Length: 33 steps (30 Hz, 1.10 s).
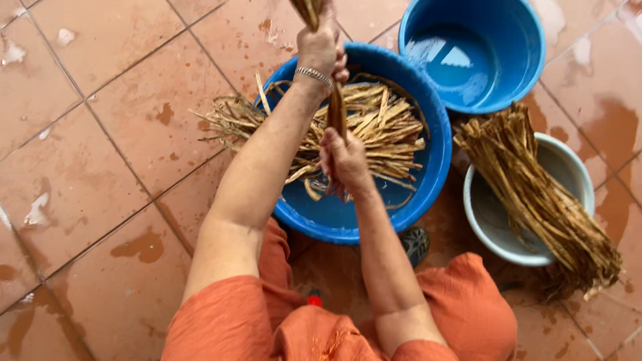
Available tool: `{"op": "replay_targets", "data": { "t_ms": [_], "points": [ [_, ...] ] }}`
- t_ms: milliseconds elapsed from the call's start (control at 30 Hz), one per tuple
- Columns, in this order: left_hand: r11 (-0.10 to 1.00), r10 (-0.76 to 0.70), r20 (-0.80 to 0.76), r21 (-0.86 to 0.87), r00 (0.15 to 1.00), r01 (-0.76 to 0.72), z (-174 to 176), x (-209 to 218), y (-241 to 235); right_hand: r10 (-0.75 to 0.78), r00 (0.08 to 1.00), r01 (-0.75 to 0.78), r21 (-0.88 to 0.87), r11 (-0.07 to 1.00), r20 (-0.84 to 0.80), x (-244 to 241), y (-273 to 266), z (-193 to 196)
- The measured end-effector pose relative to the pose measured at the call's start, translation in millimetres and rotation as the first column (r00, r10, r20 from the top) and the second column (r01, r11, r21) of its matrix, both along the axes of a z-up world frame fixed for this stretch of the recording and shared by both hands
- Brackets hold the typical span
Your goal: The person sits on a low stool and repeatedly picks up dried plant strips from a blue basin, separates them by hand, and places them into a white basin. The process continues throughout the clip with consistent hand movements and no visible tools.
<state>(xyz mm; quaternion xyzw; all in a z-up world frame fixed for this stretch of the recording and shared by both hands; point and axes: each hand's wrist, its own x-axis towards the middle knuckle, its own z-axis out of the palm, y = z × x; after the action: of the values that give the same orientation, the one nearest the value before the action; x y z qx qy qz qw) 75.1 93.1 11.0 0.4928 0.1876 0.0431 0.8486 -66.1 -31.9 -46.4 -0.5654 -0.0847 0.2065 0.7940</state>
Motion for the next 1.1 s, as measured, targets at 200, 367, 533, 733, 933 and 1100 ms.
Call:
{"op": "replay_targets", "data": {
  "t_ms": [200, 367, 533, 733, 933, 1100],
  "points": [
    [0.981, 0.194, 0.016, -0.026, 0.981, -0.194, -15, 21, 49, -0.022, 1.0, 0.021, -0.155, 0.988, -0.001, -17, 13, -25],
    [0.942, 0.334, 0.061, 0.023, 0.941, -0.336, 1, 20, 115, -0.002, 0.858, 0.305, -0.506, 0.807, 0.514, -31, 18, -46],
    [0.886, 0.464, 0.152, -0.076, 0.873, -0.458, -6, 7, 179, 0.06, 0.913, 0.226, -0.622, 0.749, 0.404, -49, 11, -65],
    [0.852, 0.512, 0.285, -0.053, 0.81, -0.52, -13, -13, 253, 0.079, 0.698, 0.415, -0.492, 0.766, 0.711, -51, 2, -75],
    [0.833, 0.552, 0.21, -0.08, 0.807, -0.548, -43, -44, 312, 0.154, 0.601, 0.503, -0.52, 0.69, 0.785, -49, 0, -83],
    [0.862, 0.507, 0.11, -0.045, 0.855, -0.506, -70, -32, 300, 0.099, 0.62, 0.534, -0.511, 0.673, 0.778, -46, 5, -69]
  ]
}}
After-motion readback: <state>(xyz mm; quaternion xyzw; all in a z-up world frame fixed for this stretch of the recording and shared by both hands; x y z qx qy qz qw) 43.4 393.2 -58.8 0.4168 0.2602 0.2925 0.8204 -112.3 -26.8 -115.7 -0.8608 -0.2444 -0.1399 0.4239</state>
